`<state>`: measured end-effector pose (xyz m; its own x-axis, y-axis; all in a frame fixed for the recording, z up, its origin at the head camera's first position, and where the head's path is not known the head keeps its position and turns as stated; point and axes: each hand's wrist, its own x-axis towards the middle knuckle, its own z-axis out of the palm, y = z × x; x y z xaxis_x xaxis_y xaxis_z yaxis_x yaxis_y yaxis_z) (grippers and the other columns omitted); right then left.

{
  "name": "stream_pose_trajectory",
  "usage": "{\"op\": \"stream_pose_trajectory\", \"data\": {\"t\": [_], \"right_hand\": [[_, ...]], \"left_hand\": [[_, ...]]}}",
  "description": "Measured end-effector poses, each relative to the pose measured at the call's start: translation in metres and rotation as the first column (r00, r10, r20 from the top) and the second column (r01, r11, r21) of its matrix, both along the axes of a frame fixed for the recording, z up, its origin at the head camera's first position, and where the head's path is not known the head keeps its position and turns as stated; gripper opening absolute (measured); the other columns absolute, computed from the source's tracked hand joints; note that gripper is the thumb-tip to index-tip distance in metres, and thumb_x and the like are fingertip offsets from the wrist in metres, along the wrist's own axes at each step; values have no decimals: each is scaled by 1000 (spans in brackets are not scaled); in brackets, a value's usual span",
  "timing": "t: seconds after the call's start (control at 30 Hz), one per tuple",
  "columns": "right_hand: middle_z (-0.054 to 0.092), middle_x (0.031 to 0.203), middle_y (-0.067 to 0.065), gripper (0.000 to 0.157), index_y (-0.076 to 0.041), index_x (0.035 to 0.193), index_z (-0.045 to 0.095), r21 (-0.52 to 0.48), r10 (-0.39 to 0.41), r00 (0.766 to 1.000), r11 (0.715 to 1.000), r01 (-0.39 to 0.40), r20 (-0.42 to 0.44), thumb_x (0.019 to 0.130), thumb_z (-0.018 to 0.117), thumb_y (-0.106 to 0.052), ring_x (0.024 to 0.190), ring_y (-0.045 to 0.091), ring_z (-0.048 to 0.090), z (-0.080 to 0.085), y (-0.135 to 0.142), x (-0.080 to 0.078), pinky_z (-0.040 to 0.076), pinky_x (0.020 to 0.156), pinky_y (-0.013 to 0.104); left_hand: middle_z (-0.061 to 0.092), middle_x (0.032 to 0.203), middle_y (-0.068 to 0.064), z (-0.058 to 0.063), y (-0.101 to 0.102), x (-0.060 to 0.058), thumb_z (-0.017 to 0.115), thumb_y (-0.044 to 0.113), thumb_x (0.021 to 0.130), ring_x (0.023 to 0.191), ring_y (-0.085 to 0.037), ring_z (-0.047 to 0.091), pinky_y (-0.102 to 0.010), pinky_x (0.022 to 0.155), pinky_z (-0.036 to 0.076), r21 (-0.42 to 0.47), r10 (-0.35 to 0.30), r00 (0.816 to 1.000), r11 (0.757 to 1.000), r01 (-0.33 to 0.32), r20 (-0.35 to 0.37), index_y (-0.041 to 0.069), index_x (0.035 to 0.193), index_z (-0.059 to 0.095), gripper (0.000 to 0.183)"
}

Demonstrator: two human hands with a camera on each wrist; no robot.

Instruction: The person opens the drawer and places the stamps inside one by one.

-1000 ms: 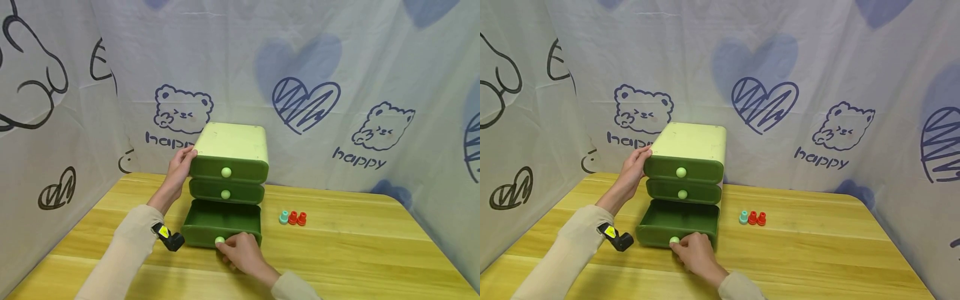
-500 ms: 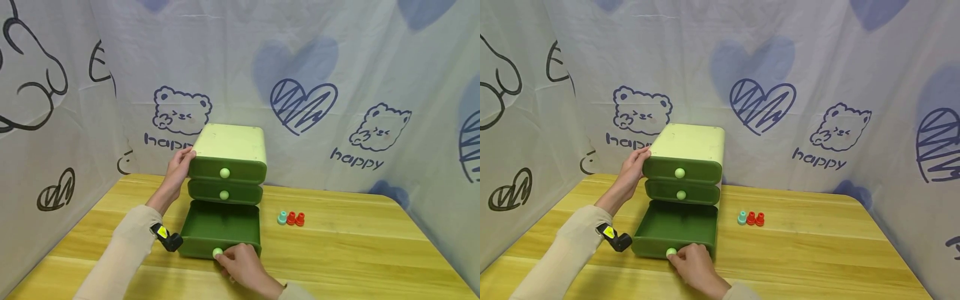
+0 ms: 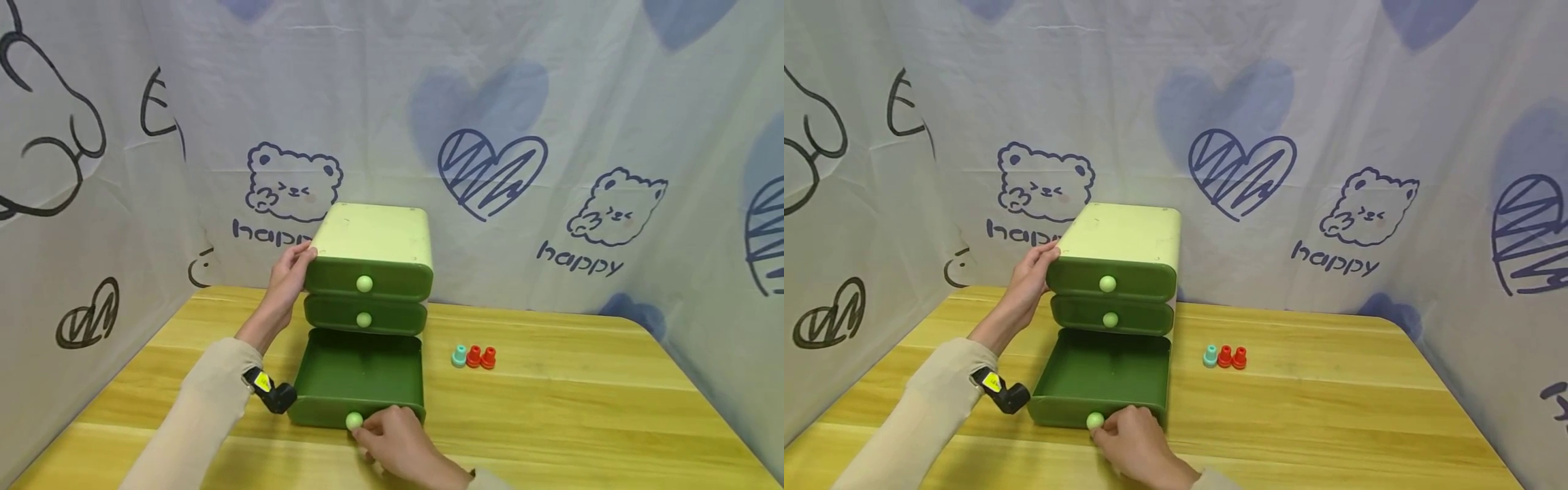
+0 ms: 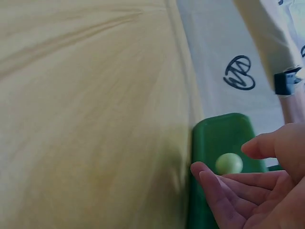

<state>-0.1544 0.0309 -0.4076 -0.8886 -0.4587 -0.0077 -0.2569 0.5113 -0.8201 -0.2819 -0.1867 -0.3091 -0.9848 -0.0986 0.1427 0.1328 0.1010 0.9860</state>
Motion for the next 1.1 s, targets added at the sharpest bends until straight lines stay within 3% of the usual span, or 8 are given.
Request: {"op": "stream_pose_trajectory", "data": {"t": [0.17, 0.33, 0.53, 0.63, 0.8, 0.93, 1.1], "right_hand": [[69, 70, -1, 17, -2, 90, 76, -34, 20, 995, 999, -24, -101, 91, 66, -16, 66, 7, 63, 17, 10, 2, 52, 63, 23], [71, 80, 8, 20, 3, 100, 71, -182, -32, 998, 983, 21, -60, 92, 65, -15, 70, 22, 67, 34, 26, -5, 55, 56, 31], [71, 92, 15, 23, 6, 106, 67, -322, -151, 988, 937, 133, -33, 93, 65, -13, 79, 26, 68, 43, 54, -24, 57, 60, 37], [70, 90, 13, 17, 2, 102, 69, -324, -268, 962, 917, 234, -62, 92, 67, -10, 80, 23, 66, 43, 69, -36, 57, 63, 37], [69, 88, 9, 12, -1, 99, 71, -293, -427, 895, 878, 378, -128, 91, 68, -9, 78, 19, 63, 38, 94, -55, 56, 66, 30], [68, 90, 7, 17, -1, 102, 71, -270, -507, 847, 848, 456, -162, 93, 67, -14, 81, 18, 61, 34, 114, -68, 52, 64, 24], [69, 93, 9, 18, 0, 103, 70, -214, -546, 808, 836, 505, -223, 94, 64, -14, 86, 20, 61, 28, 134, -81, 48, 67, 23]], "left_hand": [[37, 144, -15, 1, -1, 1, 44, 37, 102, 110, -24, 44, -30, 86, 39, -6, 3, 1000, 1000, -3, -11, 12, 151, 31, 57], [38, 145, -15, 1, -1, 1, 43, 37, 102, 110, -24, 43, -30, 85, 39, -11, 1, 1000, 1000, -2, -21, 11, 151, 31, 57], [38, 144, -14, 0, 0, -1, 44, 37, 102, 112, -25, 44, -31, 86, 40, -11, 5, 1000, 1000, -5, -17, 11, 150, 32, 56], [39, 144, -14, -1, 1, -2, 44, 37, 102, 112, -26, 45, -32, 87, 40, -10, 2, 1000, 1000, -2, -21, 11, 150, 32, 56], [38, 145, -14, 0, 1, 0, 43, 37, 102, 112, -25, 44, -31, 87, 40, -4, -1, 1000, 1000, 1, -19, 12, 151, 31, 57], [37, 145, -14, 0, 2, 1, 43, 37, 102, 112, -25, 44, -31, 87, 39, -3, 1, 1000, 1000, -1, -15, 11, 151, 30, 57], [37, 146, -14, -1, 2, 1, 43, 37, 102, 113, -26, 44, -31, 87, 39, -2, 0, 1000, 1000, 0, -9, 12, 151, 30, 57]]}}
